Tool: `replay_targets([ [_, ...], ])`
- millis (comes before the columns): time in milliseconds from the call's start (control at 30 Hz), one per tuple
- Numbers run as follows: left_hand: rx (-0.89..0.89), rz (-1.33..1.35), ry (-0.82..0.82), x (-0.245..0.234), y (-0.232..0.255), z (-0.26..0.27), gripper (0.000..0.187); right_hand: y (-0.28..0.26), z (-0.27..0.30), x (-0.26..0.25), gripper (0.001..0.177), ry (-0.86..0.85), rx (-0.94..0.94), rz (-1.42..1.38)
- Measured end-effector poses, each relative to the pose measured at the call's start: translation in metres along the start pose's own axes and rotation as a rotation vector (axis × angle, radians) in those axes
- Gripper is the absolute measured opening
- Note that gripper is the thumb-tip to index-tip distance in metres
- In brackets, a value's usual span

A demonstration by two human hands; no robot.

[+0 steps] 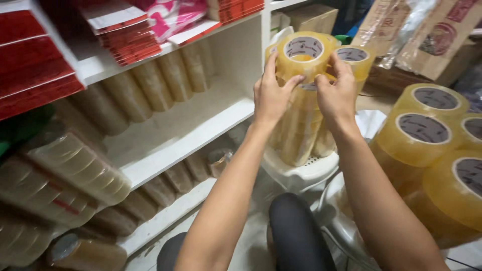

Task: The person repeatedly picks up individual rolls of clear packing tape from a white shelf and stacks them vertically on a white plastic stool. The person handles the rolls one at a time, building a tall stack on the stool.

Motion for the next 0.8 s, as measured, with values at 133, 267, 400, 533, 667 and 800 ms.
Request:
replay_targets([
  [133, 0.036, 0.034, -0.010, 0.022, -0.013, 0.003, 0.085, 0.016, 0.005, -0.009, 0.062, 0.020, -0.020, 0.037],
  [267, -0.017, 0.053, -0.064, 0.036, -0.028, 0.003, 0.087, 0.032, 0.012, -0.009, 0.064, 0.035, 0.080, 0.021],
  [400, -0.051, 0.048, -0.101, 0.039, -0.030, 0.007, 0.086, 0.051, 0.017, -0.005, 0.066, 0.037, 0.132, 0.044],
  [533, -0.059, 0.034, -0.145, 0.042, -0.039, 0.004, 0.085, 0.074, 0.018, -0.004, 0.066, 0.032, 0.163, 0.076],
  [667, -0.090, 0.031, -0.150, 0.040, -0.038, 0.006, 0.085, 0.068, 0.022, -0.008, 0.066, 0.017, 0.133, 0.146],
  [800, -0.092, 0.040, -0.167, 0.039, -0.041, 0.008, 0.085, 0.062, 0.029, -0.008, 0.069, -0.050, 0.145, 0.212],
])
Point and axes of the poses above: each hand's wrist, its own z-axis away from the middle knuckle, its own x-axis out of the palm, y = z × x, the point moved 6 cm from there along -z, towards the middle knuckle, and after that the axes turned 11 degrees about z, right-handed, at the moved point
